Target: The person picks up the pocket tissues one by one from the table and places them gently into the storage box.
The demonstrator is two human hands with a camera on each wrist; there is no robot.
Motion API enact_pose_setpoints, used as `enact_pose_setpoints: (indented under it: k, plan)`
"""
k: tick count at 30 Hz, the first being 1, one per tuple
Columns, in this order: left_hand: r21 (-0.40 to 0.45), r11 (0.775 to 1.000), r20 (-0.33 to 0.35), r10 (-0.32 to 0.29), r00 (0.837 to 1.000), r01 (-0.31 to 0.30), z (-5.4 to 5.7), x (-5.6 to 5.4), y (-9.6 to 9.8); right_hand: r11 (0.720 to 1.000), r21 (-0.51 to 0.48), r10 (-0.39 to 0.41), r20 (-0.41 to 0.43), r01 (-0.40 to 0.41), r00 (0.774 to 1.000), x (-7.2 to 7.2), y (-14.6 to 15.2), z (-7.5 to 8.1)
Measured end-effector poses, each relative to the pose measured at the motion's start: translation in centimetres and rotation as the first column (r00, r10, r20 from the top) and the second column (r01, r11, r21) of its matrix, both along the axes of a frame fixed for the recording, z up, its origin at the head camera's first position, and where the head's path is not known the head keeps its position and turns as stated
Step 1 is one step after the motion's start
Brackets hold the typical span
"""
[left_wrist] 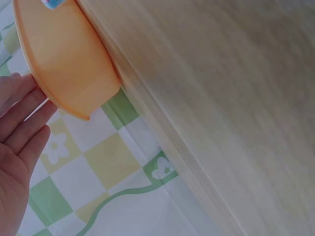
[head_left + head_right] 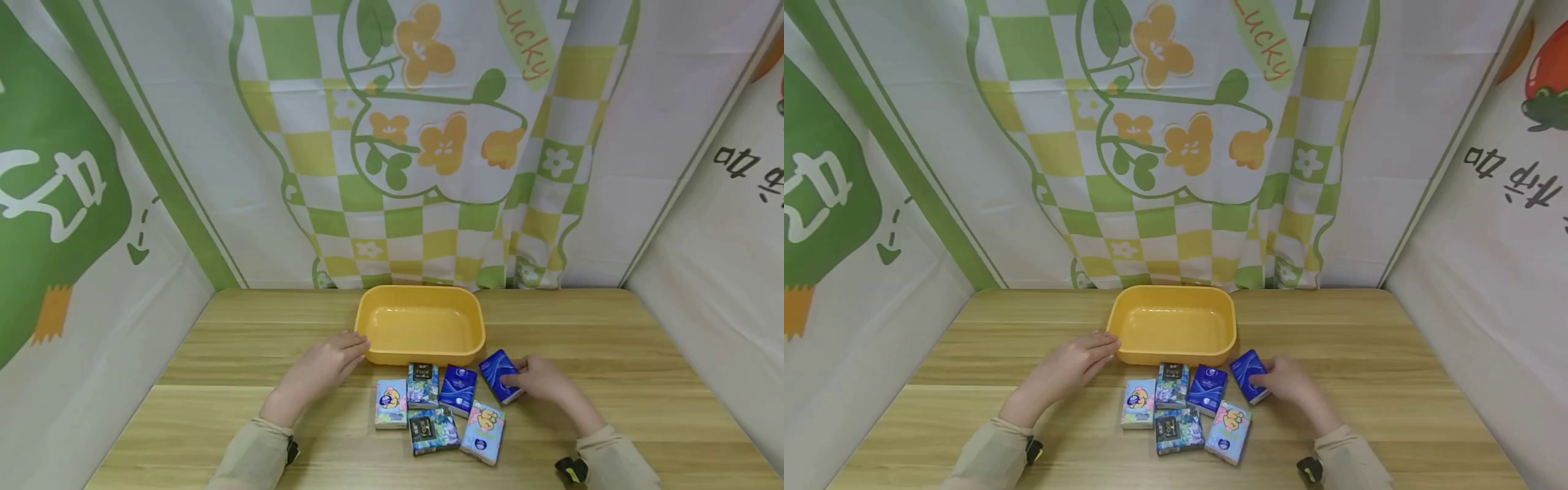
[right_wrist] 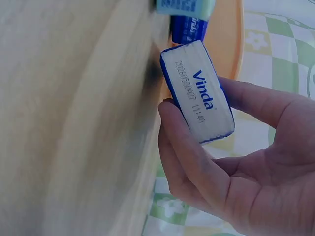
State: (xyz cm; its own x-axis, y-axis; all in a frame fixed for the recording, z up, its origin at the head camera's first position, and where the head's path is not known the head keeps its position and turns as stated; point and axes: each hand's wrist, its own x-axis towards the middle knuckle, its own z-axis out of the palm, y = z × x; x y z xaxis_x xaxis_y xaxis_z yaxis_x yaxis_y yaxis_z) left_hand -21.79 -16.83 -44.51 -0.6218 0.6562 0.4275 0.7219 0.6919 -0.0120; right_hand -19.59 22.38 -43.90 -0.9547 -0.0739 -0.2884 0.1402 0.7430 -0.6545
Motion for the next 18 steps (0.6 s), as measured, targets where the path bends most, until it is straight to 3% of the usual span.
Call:
enact_pose_setpoints:
  k: [8,18]
  plan:
    - [0.001,1.000,0.009,0.003,1.000,-0.003,0.1,0.0,0.0,1.000,0.022,-0.017,-0.055,0.018,0.998,-0.2,1.2,1.6]
    - [-0.009,1.000,0.009,0.003,1.000,-0.003,0.2,0.0,0.0,0.997,-0.059,-0.052,-0.099,0.046,0.994,-0.6,2.2,3.5]
